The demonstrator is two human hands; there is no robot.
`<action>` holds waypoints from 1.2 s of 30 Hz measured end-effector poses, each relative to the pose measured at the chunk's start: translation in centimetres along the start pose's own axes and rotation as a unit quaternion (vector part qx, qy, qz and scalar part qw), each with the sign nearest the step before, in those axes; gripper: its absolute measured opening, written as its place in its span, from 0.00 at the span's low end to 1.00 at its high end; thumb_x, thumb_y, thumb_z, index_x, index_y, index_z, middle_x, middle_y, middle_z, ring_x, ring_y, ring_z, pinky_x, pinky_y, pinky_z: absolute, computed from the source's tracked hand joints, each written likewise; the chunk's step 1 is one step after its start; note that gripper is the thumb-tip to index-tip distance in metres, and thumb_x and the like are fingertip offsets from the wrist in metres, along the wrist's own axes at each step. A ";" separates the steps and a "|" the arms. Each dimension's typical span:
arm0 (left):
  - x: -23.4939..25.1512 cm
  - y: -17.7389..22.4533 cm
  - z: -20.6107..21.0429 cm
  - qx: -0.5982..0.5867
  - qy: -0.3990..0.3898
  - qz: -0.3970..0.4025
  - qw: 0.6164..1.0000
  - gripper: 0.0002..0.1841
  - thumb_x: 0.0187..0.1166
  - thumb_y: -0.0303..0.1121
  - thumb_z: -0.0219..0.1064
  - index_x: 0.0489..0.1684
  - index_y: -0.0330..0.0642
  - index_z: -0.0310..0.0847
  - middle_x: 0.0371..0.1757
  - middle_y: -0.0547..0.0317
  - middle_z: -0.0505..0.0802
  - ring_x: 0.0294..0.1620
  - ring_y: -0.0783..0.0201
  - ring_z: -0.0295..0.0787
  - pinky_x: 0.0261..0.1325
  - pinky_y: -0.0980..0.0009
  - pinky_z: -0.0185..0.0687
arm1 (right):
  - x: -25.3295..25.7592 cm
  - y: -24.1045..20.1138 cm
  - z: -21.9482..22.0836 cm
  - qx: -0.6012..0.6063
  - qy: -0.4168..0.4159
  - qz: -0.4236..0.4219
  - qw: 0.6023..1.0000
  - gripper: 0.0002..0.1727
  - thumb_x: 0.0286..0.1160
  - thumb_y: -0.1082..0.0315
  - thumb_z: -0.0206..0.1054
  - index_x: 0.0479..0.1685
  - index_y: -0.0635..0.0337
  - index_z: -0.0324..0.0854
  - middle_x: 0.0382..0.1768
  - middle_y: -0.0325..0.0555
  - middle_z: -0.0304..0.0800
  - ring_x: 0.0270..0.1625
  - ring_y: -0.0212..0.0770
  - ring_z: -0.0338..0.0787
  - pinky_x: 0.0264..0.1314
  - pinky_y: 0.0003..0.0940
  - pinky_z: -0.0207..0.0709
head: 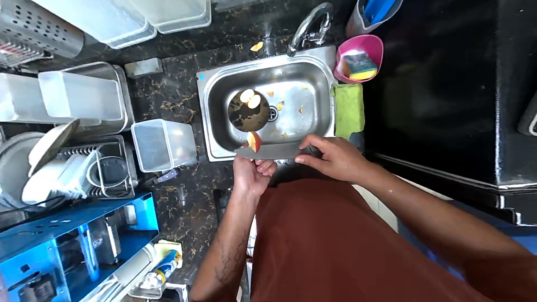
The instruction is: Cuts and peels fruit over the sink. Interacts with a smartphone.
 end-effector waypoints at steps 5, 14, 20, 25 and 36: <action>0.1 -0.2 -0.1 0.002 -0.008 -0.021 1.000 0.33 0.91 0.58 0.32 0.23 0.49 0.74 0.08 0.68 0.68 0.06 0.72 0.62 0.12 0.77 0.62 | -0.1 -0.1 -0.2 -0.014 0.037 -0.021 0.999 0.24 0.80 0.36 0.63 0.50 0.45 0.86 0.25 0.33 0.85 0.26 0.36 0.85 0.28 0.43 0.80; 0.3 -0.6 0.4 -0.013 -0.052 -0.058 0.997 0.36 0.90 0.59 0.28 0.19 0.49 0.73 0.09 0.68 0.69 0.07 0.72 0.63 0.14 0.77 0.63 | 0.4 -0.5 0.0 -0.031 0.120 -0.061 0.990 0.24 0.79 0.39 0.66 0.48 0.52 0.88 0.31 0.39 0.89 0.33 0.39 0.90 0.34 0.44 0.84; 0.1 -1.4 0.3 -0.011 -0.061 -0.098 0.993 0.30 0.91 0.56 0.28 0.38 0.48 0.74 0.13 0.68 0.70 0.08 0.73 0.64 0.13 0.80 0.64 | 1.4 1.9 -1.4 -0.001 0.118 0.045 0.992 0.22 0.82 0.42 0.66 0.57 0.48 0.83 0.32 0.41 0.89 0.30 0.43 0.89 0.32 0.51 0.84; 1.6 0.4 -1.2 0.017 -0.060 -0.074 0.995 0.31 0.91 0.60 0.31 0.36 0.47 0.73 0.13 0.68 0.70 0.08 0.72 0.64 0.13 0.79 0.65 | 0.1 8.1 -1.4 0.055 0.002 0.303 0.951 0.26 0.85 0.38 0.59 0.67 0.46 0.71 0.25 0.52 0.81 0.24 0.55 0.83 0.29 0.60 0.78; 21.4 9.3 -11.2 0.628 0.047 0.147 0.763 0.26 0.81 0.47 0.70 0.71 0.41 0.73 0.54 0.41 0.90 0.50 0.48 0.90 0.55 0.46 0.86 | 4.4 9.0 4.0 0.041 -0.148 0.368 0.917 0.29 0.95 0.43 0.40 0.76 0.52 0.69 0.38 0.55 0.88 0.36 0.52 0.92 0.44 0.55 0.87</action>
Point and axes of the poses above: each hand's wrist, its own x-axis towards the middle knuckle, its own z-axis out of the palm, y = z × x, the point moved 6 cm from there along x, towards the middle knuckle
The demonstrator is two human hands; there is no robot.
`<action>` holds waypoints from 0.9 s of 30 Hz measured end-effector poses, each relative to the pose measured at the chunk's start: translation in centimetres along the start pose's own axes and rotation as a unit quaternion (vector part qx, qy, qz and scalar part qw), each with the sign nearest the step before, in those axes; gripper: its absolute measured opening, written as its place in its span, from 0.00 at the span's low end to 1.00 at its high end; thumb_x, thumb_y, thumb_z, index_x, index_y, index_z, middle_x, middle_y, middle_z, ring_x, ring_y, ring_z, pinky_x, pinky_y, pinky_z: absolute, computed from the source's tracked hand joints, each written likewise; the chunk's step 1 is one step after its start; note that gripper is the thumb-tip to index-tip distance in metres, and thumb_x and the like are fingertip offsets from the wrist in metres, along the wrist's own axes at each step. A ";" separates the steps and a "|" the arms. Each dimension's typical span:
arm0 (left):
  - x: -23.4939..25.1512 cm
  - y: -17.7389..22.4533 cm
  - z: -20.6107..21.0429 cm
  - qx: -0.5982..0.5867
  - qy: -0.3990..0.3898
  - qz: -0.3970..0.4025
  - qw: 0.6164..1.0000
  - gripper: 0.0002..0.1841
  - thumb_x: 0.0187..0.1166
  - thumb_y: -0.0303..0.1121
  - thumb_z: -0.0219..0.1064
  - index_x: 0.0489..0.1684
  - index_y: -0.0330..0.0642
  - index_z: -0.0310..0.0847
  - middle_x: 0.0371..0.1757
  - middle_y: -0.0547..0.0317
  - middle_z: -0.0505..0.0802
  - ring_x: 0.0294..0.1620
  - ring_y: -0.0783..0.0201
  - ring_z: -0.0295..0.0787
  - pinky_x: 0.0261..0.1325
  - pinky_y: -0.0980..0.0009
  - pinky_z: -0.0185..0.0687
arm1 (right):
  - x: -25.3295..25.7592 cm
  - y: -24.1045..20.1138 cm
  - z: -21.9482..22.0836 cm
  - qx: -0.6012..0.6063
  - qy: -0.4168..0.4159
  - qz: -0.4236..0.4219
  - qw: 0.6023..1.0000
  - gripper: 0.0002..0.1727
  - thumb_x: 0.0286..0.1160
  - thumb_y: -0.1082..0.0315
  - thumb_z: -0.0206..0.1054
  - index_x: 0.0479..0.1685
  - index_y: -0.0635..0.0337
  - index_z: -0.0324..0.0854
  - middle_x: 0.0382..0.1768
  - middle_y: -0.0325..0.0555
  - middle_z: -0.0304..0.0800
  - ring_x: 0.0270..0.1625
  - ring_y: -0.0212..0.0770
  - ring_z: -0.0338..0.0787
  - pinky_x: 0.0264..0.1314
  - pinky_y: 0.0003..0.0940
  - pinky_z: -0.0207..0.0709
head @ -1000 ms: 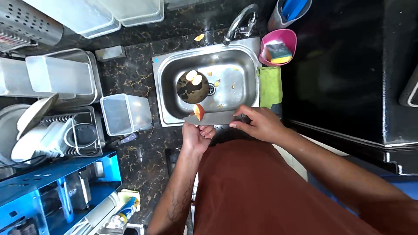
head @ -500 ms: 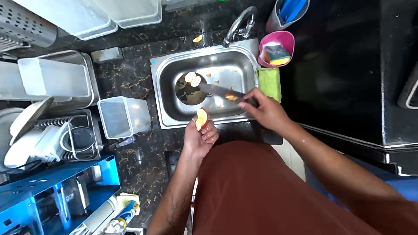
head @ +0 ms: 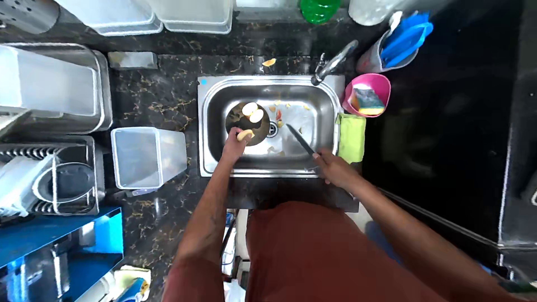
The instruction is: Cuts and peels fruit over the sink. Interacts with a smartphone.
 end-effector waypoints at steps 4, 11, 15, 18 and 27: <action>4.8 -0.9 0.0 0.148 0.003 -0.050 0.988 0.30 0.82 0.55 0.67 0.76 0.45 0.71 0.56 0.33 0.91 0.59 0.33 0.89 0.61 0.31 0.81 | 3.5 -3.9 1.4 -0.112 0.008 -0.048 0.993 0.27 0.94 0.46 0.45 0.80 0.49 0.69 0.47 0.58 0.91 0.50 0.60 0.92 0.55 0.63 0.83; 4.0 -1.1 0.0 0.155 0.084 -0.016 0.984 0.25 0.76 0.33 0.72 0.75 0.44 0.78 0.69 0.34 0.84 0.66 0.36 0.86 0.66 0.38 0.83 | 9.7 -8.9 4.5 -0.222 0.006 -0.065 0.973 0.23 0.95 0.50 0.45 0.77 0.49 0.71 0.43 0.57 0.93 0.50 0.61 0.94 0.53 0.62 0.84; 5.7 -0.8 -1.5 0.195 0.042 0.070 0.977 0.19 0.74 0.26 0.72 0.64 0.46 0.88 0.69 0.46 0.88 0.68 0.44 0.87 0.71 0.42 0.81 | 10.8 -9.7 5.5 -0.277 -0.006 -0.079 0.958 0.23 0.95 0.48 0.42 0.70 0.49 0.74 0.39 0.55 0.93 0.47 0.61 0.94 0.48 0.62 0.85; 7.5 -0.4 -2.5 0.234 -0.031 0.103 0.966 0.19 0.71 0.24 0.74 0.62 0.47 0.89 0.68 0.46 0.89 0.67 0.42 0.87 0.70 0.39 0.81 | 10.5 -10.1 5.8 -0.307 -0.012 -0.087 0.948 0.23 0.95 0.48 0.41 0.68 0.49 0.74 0.37 0.55 0.92 0.46 0.61 0.94 0.47 0.62 0.84; 10.2 1.5 -3.2 0.325 -0.111 0.148 0.927 0.17 0.62 0.24 0.81 0.50 0.50 0.95 0.72 0.44 0.82 0.74 0.41 0.78 0.75 0.43 0.77 | 13.2 -12.0 7.2 -0.306 0.019 -0.126 0.943 0.19 0.94 0.53 0.48 0.71 0.49 0.73 0.34 0.54 0.92 0.40 0.60 0.95 0.41 0.60 0.86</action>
Point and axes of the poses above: each hand's wrist, its own x-axis towards the middle knuckle, its own z-axis out of the palm, y = z × x, the point moved 6 cm from there along x, towards the middle knuckle
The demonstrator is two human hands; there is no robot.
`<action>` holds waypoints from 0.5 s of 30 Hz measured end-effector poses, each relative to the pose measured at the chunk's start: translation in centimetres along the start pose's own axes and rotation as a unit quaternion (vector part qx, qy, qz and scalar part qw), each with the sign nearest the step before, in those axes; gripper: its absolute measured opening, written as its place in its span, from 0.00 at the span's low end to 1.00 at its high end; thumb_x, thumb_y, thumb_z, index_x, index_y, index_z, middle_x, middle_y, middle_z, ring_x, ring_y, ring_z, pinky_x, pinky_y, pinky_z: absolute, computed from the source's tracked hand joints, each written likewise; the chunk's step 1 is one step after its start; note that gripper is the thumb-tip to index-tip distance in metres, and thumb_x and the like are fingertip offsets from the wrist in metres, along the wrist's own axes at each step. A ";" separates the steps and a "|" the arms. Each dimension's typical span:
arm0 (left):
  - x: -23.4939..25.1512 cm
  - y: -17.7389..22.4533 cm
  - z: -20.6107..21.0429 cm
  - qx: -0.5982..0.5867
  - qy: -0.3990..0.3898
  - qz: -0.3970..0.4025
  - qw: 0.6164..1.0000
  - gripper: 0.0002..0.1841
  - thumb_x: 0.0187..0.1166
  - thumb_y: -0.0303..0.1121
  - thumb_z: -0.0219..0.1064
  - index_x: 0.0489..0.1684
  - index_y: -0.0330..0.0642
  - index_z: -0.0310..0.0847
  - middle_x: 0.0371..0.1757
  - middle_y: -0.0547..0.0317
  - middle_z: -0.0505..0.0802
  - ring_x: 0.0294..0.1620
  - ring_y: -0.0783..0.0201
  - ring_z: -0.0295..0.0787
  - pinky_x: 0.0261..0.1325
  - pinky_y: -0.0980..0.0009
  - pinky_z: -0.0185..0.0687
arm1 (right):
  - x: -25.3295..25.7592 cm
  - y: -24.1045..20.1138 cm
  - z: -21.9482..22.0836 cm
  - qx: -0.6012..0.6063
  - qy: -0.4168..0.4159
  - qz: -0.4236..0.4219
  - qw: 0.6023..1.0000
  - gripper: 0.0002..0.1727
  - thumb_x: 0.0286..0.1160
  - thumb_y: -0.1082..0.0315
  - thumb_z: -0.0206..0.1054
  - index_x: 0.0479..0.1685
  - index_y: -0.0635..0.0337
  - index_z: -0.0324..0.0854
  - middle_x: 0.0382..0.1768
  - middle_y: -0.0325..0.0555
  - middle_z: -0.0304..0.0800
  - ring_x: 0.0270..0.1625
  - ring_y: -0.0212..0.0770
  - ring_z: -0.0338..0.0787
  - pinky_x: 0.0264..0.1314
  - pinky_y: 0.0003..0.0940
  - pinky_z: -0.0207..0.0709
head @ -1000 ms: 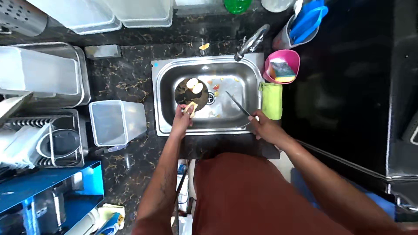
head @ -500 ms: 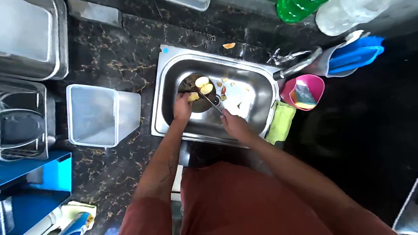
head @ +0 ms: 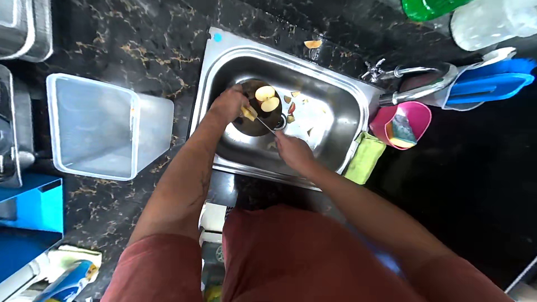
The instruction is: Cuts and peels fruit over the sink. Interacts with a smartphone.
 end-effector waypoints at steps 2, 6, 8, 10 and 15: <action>0.0 0.0 -0.1 0.003 0.004 0.007 1.000 0.17 0.61 0.24 0.82 0.49 0.50 0.95 0.71 0.44 0.82 0.77 0.41 0.74 0.78 0.46 0.74 | 0.4 0.0 0.3 0.001 -0.003 -0.003 1.000 0.19 0.94 0.54 0.49 0.73 0.49 0.72 0.35 0.55 0.92 0.40 0.62 0.94 0.40 0.61 0.86; 0.3 0.1 -0.3 0.022 0.001 0.003 1.000 0.17 0.60 0.24 0.82 0.46 0.53 0.96 0.71 0.46 0.80 0.80 0.40 0.68 0.76 0.46 0.77 | 1.2 0.0 1.1 -0.032 -0.007 0.002 0.999 0.18 0.91 0.60 0.53 0.74 0.52 0.69 0.37 0.56 0.92 0.40 0.62 0.95 0.38 0.60 0.87; 0.4 0.2 -0.2 0.035 -0.002 -0.004 0.999 0.18 0.58 0.24 0.83 0.46 0.54 0.95 0.71 0.47 0.80 0.82 0.40 0.66 0.74 0.46 0.78 | 2.3 -0.5 1.9 -0.041 -0.019 0.011 0.999 0.21 0.88 0.64 0.55 0.78 0.51 0.66 0.38 0.56 0.92 0.42 0.62 0.95 0.40 0.60 0.87; 0.4 0.3 -0.3 0.049 -0.002 -0.013 0.999 0.18 0.58 0.25 0.83 0.47 0.56 0.95 0.72 0.49 0.79 0.81 0.40 0.65 0.71 0.47 0.81 | 3.4 -0.8 2.4 -0.037 -0.030 0.022 0.999 0.25 0.85 0.67 0.58 0.80 0.49 0.64 0.40 0.57 0.93 0.43 0.62 0.95 0.41 0.61 0.87; 0.4 0.5 -0.6 0.068 0.002 -0.028 0.997 0.18 0.57 0.27 0.84 0.45 0.57 0.95 0.74 0.50 0.77 0.80 0.40 0.66 0.66 0.46 0.84 | 3.9 -0.9 2.1 -0.038 -0.023 0.021 0.999 0.23 0.84 0.68 0.59 0.76 0.49 0.65 0.39 0.56 0.93 0.43 0.62 0.95 0.40 0.61 0.87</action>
Point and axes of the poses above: each hand's wrist, its own x-axis towards the middle knuckle, its own z-axis out of the palm, y = z × x, the point moved 6 cm from there along x, towards the middle knuckle
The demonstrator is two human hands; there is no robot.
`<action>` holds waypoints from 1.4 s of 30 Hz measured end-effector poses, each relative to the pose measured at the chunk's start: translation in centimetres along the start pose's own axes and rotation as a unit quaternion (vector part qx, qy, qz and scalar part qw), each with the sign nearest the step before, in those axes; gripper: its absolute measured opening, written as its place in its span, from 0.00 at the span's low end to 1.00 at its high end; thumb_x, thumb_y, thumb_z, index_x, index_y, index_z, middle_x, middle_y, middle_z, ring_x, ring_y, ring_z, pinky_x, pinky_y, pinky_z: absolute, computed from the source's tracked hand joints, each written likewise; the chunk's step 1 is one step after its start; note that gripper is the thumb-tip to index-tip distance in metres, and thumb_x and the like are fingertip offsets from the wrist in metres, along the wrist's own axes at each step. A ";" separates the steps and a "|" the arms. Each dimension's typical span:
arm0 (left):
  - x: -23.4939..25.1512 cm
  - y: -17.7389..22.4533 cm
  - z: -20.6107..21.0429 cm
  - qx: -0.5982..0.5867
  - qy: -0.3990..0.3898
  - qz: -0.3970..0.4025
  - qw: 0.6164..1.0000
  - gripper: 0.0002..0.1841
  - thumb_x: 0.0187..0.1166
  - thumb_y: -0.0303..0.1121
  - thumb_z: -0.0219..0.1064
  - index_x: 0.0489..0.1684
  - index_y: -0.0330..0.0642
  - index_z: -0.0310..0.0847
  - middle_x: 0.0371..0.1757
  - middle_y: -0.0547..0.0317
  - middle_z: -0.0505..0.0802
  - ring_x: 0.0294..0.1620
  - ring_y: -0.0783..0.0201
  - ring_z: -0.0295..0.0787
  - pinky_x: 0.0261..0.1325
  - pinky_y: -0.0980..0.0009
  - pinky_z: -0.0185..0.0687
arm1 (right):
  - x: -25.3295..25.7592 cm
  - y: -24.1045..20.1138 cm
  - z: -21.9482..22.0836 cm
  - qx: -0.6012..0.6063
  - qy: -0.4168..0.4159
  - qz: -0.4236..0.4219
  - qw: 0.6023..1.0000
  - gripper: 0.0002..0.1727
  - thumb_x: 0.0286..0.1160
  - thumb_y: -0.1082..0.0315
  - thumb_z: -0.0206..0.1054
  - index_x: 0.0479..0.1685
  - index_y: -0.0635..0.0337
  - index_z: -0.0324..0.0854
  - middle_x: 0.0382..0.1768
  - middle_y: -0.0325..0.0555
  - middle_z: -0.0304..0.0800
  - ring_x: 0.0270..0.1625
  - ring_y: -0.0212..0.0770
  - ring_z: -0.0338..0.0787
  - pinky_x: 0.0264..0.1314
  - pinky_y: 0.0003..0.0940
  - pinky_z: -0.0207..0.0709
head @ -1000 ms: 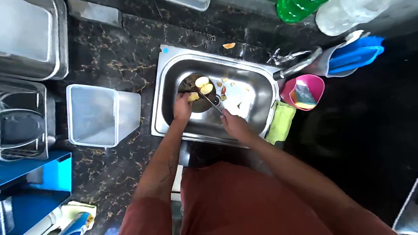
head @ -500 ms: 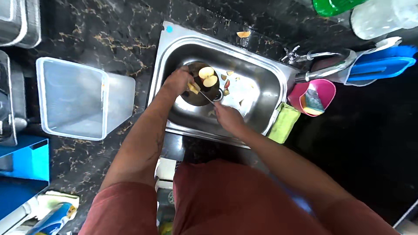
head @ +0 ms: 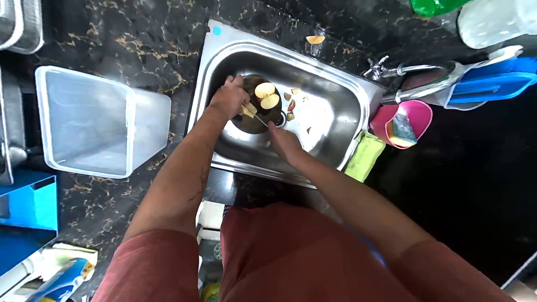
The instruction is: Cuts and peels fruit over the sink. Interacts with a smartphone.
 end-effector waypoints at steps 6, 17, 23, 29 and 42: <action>0.2 0.0 0.1 0.031 0.015 0.015 0.999 0.20 0.54 0.33 0.88 0.46 0.62 0.96 0.73 0.54 0.79 0.79 0.41 0.67 0.66 0.44 0.82 | -0.6 -1.1 -1.5 0.006 -0.018 0.027 0.999 0.25 0.83 0.68 0.59 0.79 0.47 0.64 0.43 0.58 0.93 0.46 0.64 0.95 0.42 0.64 0.86; -1.6 -0.2 1.7 -0.057 0.044 -0.032 0.997 0.20 0.59 0.29 0.83 0.53 0.51 0.91 0.72 0.50 0.84 0.70 0.42 0.82 0.64 0.38 0.84 | -8.0 3.0 -3.3 -0.038 -0.104 0.050 0.993 0.26 0.85 0.67 0.57 0.83 0.55 0.65 0.50 0.64 0.91 0.53 0.68 0.92 0.52 0.69 0.83; -5.8 1.8 4.3 -0.236 0.119 -0.206 0.942 0.20 0.70 0.29 0.73 0.64 0.41 0.85 0.67 0.39 0.86 0.66 0.39 0.86 0.65 0.39 0.84 | -5.3 1.7 -2.1 0.082 0.023 0.040 0.996 0.20 0.95 0.51 0.43 0.70 0.53 0.68 0.37 0.57 0.91 0.43 0.61 0.94 0.42 0.60 0.86; -6.4 2.3 4.7 -0.255 0.146 -0.231 0.927 0.15 0.71 0.31 0.73 0.54 0.37 0.89 0.61 0.42 0.90 0.65 0.44 0.88 0.68 0.44 0.83 | -1.5 0.4 0.8 0.067 0.029 0.026 0.997 0.20 0.96 0.52 0.42 0.71 0.51 0.68 0.38 0.55 0.92 0.44 0.60 0.95 0.43 0.59 0.87; -7.2 0.8 5.7 -0.302 0.134 -0.266 0.905 0.11 0.74 0.33 0.73 0.51 0.42 0.91 0.59 0.45 0.92 0.61 0.45 0.90 0.65 0.42 0.84 | -1.6 0.1 1.2 0.069 0.031 -0.029 0.997 0.19 0.95 0.51 0.45 0.67 0.52 0.69 0.35 0.54 0.90 0.41 0.59 0.95 0.40 0.59 0.87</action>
Point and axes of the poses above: each hand's wrist, its own x-axis towards the middle knuckle, its own z-axis out of the palm, y = z × x, the point moved 6 cm from there along x, towards the middle knuckle
